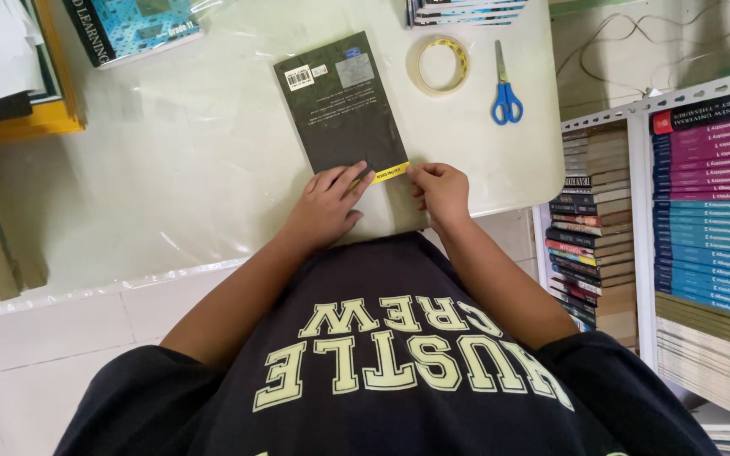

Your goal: Covering books with protective plastic film using tape and scissors.

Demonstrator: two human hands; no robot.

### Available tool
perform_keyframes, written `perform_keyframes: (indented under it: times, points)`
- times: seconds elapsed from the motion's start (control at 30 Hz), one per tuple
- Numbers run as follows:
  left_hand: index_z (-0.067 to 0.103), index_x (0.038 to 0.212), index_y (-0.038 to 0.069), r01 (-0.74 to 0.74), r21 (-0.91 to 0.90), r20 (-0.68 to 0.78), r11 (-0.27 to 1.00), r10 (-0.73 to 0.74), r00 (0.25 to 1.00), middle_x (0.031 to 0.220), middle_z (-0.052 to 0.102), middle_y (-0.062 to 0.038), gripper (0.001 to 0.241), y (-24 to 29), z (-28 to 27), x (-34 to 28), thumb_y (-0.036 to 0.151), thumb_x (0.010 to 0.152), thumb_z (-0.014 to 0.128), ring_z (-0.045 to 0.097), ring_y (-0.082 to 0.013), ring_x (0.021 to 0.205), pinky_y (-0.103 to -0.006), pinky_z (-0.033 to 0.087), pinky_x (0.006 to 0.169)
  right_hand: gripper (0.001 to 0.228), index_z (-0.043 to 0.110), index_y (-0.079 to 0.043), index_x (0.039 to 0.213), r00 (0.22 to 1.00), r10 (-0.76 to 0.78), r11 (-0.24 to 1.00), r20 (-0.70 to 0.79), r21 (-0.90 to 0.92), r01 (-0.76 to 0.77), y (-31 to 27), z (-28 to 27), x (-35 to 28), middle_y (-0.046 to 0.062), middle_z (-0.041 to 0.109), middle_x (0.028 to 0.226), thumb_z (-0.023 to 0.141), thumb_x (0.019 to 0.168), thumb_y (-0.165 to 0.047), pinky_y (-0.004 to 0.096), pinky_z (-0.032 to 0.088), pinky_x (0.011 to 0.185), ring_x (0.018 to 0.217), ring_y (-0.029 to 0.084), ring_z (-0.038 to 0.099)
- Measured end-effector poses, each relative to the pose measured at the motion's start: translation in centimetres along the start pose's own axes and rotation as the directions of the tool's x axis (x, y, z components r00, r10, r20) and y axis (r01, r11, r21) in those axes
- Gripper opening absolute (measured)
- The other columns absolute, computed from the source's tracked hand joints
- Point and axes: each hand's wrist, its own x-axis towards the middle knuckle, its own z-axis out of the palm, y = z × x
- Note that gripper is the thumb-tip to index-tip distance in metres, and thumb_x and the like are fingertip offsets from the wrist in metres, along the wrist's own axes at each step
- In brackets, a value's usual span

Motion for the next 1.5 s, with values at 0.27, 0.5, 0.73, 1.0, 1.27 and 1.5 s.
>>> perform_keyframes:
  times: [0.27,0.5,0.73,1.0,1.27,1.5]
  points:
    - [0.049,0.15,0.008,-0.028,-0.057,-0.002,0.998,0.028,1.0,0.153,0.048,-0.009,0.081,0.4,-1.1,0.8,0.036,0.08,0.078,0.047,-0.0308,0.133,-0.0484,0.039,0.111,0.018,0.073,0.0,0.095,0.998,-0.007,0.992,0.065,0.126,-0.001,-0.2,0.2,-0.2,0.001,0.066,0.073,0.08,0.087,-0.015,0.025,0.044,0.049,0.059,0.008,0.057]
    - [0.074,0.119,0.002,0.323,-0.6,-0.074,0.732,-0.453,0.889,0.109,0.073,-0.012,0.039,4.2,-7.8,4.1,0.033,0.095,0.075,0.074,-0.0238,0.092,-0.0327,0.059,0.081,0.008,0.072,-0.002,0.1,0.841,-0.515,0.857,0.168,0.116,0.502,-2.7,3.4,-5.2,0.002,0.072,0.096,0.075,0.094,-0.006,0.024,0.055,0.071,0.082,0.009,0.065]
    - [0.075,0.114,0.002,0.406,-0.782,-0.006,0.474,-0.656,0.755,0.091,0.08,-0.01,0.032,3.6,-11.3,0.0,0.024,0.092,0.076,0.073,-0.0119,0.08,-0.0246,0.058,0.073,0.017,0.071,-0.003,0.108,0.556,-0.752,0.595,0.355,0.003,0.804,-4.7,8.1,-8.2,0.008,0.069,0.115,0.075,0.092,0.0,0.029,0.055,0.092,0.104,0.016,0.067]
    - [0.076,0.117,0.004,0.568,-0.684,-0.035,0.458,-0.798,0.602,0.091,0.078,-0.009,0.025,2.1,-12.7,-6.8,0.015,0.096,0.067,0.073,-0.0108,0.08,-0.0251,0.056,0.074,0.036,0.065,-0.004,0.128,0.41,-0.628,0.702,0.661,0.253,0.666,-5.4,11.6,-8.8,0.007,0.063,0.131,0.068,0.094,0.006,0.031,0.053,0.103,0.119,0.016,0.062]
    - [0.053,0.141,0.001,0.609,-0.764,0.102,0.216,-0.891,0.443,0.102,0.073,-0.012,0.052,-3.4,-8.7,-10.1,0.01,0.092,0.064,0.073,-0.0174,0.087,-0.0278,0.059,0.074,0.02,0.068,-0.006,0.119,0.66,-0.542,0.782,0.521,0.026,0.622,-2.2,10.3,-2.8,0.006,0.068,0.124,0.066,0.099,0.0,0.029,0.054,0.095,0.111,0.015,0.064]
    - [0.051,0.148,0.005,0.5,-0.862,0.245,0.081,-0.798,0.551,0.112,0.069,-0.018,0.061,-7.0,-9.0,-7.4,0.011,0.088,0.062,0.063,-0.0234,0.091,-0.0348,0.049,0.07,0.039,0.066,-0.008,0.121,0.502,-0.532,0.252,0.682,-0.438,0.863,-3.1,9.4,-2.6,0.015,0.058,0.136,0.076,0.086,-0.018,0.044,0.049,0.095,0.123,0.033,0.055]
